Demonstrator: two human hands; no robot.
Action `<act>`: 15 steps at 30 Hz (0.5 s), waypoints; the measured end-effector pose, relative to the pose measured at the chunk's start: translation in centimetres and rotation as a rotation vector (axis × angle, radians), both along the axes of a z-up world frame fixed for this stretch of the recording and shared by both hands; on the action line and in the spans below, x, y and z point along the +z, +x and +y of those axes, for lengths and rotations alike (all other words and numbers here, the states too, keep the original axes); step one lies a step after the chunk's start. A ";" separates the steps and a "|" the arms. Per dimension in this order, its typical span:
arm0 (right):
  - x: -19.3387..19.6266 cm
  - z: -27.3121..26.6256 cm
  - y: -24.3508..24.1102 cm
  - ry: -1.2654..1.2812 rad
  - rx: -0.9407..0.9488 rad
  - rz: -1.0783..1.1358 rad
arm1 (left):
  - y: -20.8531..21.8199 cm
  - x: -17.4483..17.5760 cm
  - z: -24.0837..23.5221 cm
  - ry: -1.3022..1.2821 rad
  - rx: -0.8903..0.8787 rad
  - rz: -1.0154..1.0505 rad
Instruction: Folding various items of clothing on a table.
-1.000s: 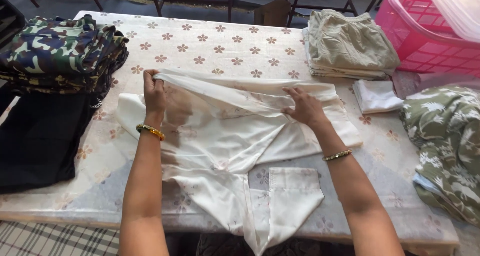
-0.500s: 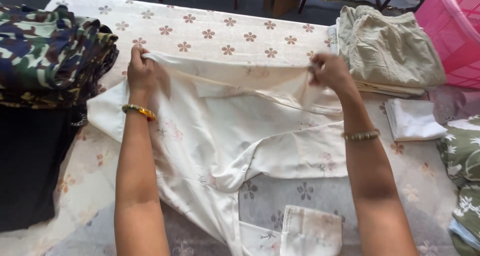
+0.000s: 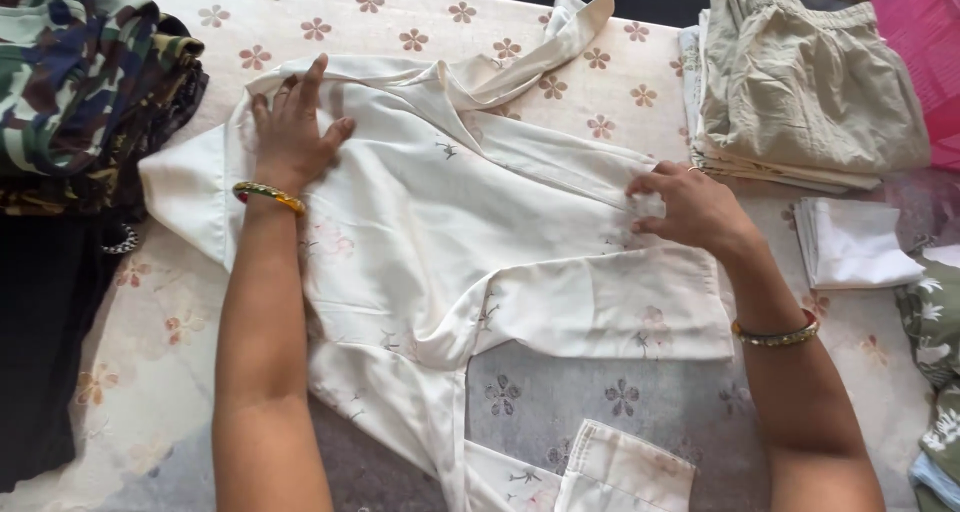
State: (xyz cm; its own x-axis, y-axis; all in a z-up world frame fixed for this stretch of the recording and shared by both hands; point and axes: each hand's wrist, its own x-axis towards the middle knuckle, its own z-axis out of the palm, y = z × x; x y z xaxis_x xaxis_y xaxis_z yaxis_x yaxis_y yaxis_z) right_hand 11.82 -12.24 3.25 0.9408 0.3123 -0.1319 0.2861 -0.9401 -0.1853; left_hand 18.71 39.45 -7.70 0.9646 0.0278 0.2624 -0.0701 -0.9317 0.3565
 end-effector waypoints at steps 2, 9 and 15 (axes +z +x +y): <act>-1.6 -1.5 0.5 -0.028 0.001 -0.057 | -1.1 0.9 -0.3 0.013 -0.002 0.031; 1.4 -0.7 5.3 0.515 -0.346 0.203 | -1.8 1.3 -0.2 0.029 0.002 0.051; -1.9 0.6 11.5 0.198 -0.170 -0.630 | -1.2 1.0 0.2 0.064 0.004 0.041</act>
